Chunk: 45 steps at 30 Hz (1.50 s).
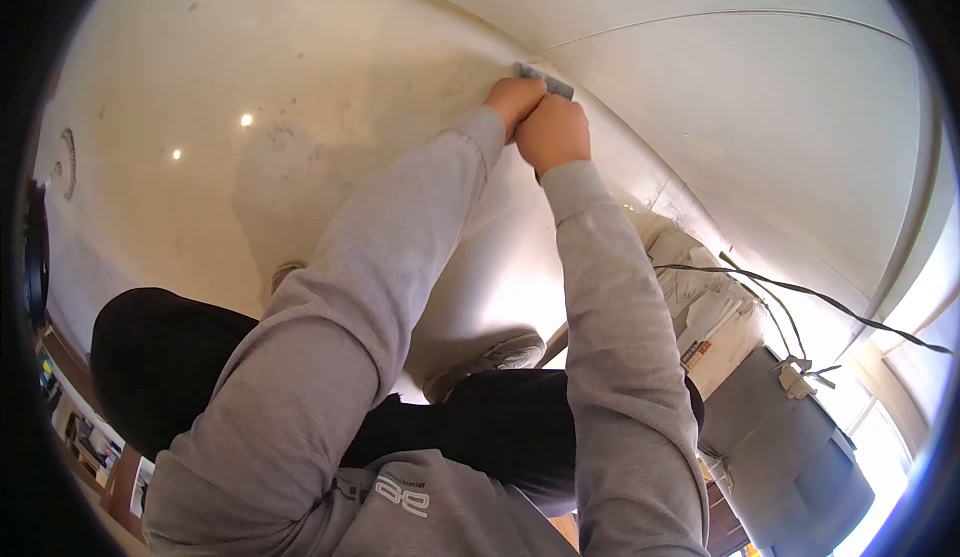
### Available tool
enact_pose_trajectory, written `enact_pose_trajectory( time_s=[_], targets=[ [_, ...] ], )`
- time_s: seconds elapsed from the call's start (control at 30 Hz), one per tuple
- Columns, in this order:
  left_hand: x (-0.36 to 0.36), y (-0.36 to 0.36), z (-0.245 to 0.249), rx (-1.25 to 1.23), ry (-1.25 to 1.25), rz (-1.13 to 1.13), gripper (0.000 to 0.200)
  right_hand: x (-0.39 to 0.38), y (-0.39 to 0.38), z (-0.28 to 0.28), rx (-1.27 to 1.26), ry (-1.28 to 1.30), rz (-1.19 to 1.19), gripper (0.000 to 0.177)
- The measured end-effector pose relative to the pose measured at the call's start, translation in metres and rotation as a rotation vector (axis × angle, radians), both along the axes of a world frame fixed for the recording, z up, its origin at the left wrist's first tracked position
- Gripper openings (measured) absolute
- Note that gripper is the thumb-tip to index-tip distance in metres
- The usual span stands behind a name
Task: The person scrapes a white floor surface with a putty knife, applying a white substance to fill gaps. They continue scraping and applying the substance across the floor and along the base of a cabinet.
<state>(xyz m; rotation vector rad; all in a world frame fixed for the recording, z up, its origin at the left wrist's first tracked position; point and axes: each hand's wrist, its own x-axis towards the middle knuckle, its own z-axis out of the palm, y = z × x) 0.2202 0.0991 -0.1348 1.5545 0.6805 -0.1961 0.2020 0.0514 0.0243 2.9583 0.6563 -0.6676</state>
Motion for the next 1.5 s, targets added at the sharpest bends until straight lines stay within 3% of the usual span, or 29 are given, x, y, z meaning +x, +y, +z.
enact_pose_trajectory(
  time_s=[0.07,0.1,0.17,0.23,0.3,0.33,0.4,0.43,0.5,0.53,0.6,0.67,0.7,0.77,0.83,0.87,0.93,0.97,1.0,1.03,1.1,1.13,1.23,1.33,1.37,1.4,1.43,1.47,1.5],
  targets=[
    [0.001,0.026,0.030,0.150,-0.047,-0.409,0.036,-0.001,-0.007,-0.009,0.015,0.021,-0.005,0.022],
    [0.010,0.028,0.007,-0.057,-0.128,-0.490,0.033,0.000,-0.012,-0.012,-0.081,0.021,0.105,0.021],
    [0.003,0.003,-0.006,-0.269,-0.027,-0.048,0.033,0.013,0.000,-0.008,-0.236,-0.024,0.341,0.019],
    [-0.001,-0.008,-0.006,-0.329,-0.008,0.227,0.032,-0.011,-0.003,0.010,0.034,-0.076,0.018,0.018],
    [-0.004,-0.013,0.001,-0.359,0.003,0.401,0.032,-0.003,-0.006,0.007,0.006,0.015,0.044,0.019],
    [0.011,0.009,0.007,-0.313,-0.002,0.060,0.032,0.017,-0.005,-0.003,-0.099,0.035,0.239,0.019],
    [0.016,0.013,0.008,-0.457,-0.008,-0.092,0.033,0.018,0.013,0.021,-0.020,0.266,-0.236,0.019],
    [0.021,0.012,-0.001,-0.526,-0.008,-0.170,0.033,0.018,0.010,0.017,-0.007,0.249,-0.231,0.019],
    [0.019,-0.003,-0.018,-0.384,-0.045,-0.034,0.034,0.012,-0.005,0.001,-0.051,-0.049,0.191,0.020],
    [0.018,-0.012,-0.025,-0.378,-0.049,0.038,0.035,0.003,-0.008,0.004,-0.002,-0.023,0.070,0.019],
    [0.020,-0.027,-0.038,-0.359,-0.091,0.193,0.033,0.009,-0.010,0.006,0.043,0.001,0.050,0.020],
    [0.008,0.013,0.025,0.095,-0.084,-0.332,0.023,0.015,-0.002,0.009,0.057,0.132,-0.074,0.023],
    [0.015,0.018,0.027,-0.036,-0.043,-0.425,0.024,0.023,0.006,0.016,0.026,0.220,-0.177,0.025],
    [0.018,0.011,0.016,-0.293,0.003,-0.317,0.029,0.026,0.008,0.020,-0.036,0.245,-0.129,0.025],
    [0.003,-0.006,0.007,-0.552,-0.027,0.112,0.034,0.010,-0.004,0.018,-0.100,0.024,0.169,0.024],
    [-0.008,-0.015,0.007,-0.773,-0.056,0.363,0.038,0.004,-0.017,0.004,0.058,-0.072,0.093,0.024],
    [-0.004,-0.014,0.025,-0.206,-0.016,0.155,0.039,0.013,-0.017,-0.002,0.060,-0.050,0.118,0.024],
    [-0.003,0.002,0.040,0.083,0.010,-0.098,0.042,0.014,-0.019,-0.008,0.067,-0.029,0.115,0.024],
    [0.008,0.005,0.021,-0.110,0.022,-0.179,0.043,0.018,-0.007,0.000,0.031,0.109,-0.036,0.023],
    [0.008,0.006,0.020,-0.196,0.024,-0.191,0.042,0.018,-0.009,-0.005,0.030,0.118,-0.041,0.023],
    [0.008,0.010,0.022,-0.366,0.038,-0.214,0.038,0.017,-0.007,-0.007,-0.213,-0.100,0.376,0.023],
    [0.000,0.001,0.031,-0.249,-0.012,-0.024,0.035,0.007,-0.007,-0.001,-0.086,-0.135,0.200,0.022],
    [0.007,-0.020,0.011,-0.459,-0.093,0.481,0.030,0.011,-0.020,-0.003,0.023,-0.120,0.162,0.020],
    [0.017,0.011,0.029,-0.220,0.062,-0.120,0.029,0.028,0.001,0.010,0.020,0.167,-0.059,0.020],
    [0.021,0.009,0.021,-0.235,0.079,-0.156,0.030,0.025,0.006,0.019,0.009,0.219,-0.165,0.020],
    [0.028,0.002,0.008,-0.192,0.088,-0.135,0.031,0.020,0.000,0.015,0.023,0.208,-0.165,0.020],
    [0.020,-0.002,0.019,0.082,0.034,-0.118,0.034,0.014,-0.010,0.002,0.047,0.001,0.016,0.021],
    [0.006,-0.008,0.027,-0.120,0.045,0.053,0.038,0.009,-0.018,-0.002,0.061,-0.203,0.194,0.021],
    [-0.008,-0.014,0.035,-0.311,0.047,0.241,0.043,0.000,-0.015,0.005,0.087,-0.133,0.096,0.021]
  ],
)
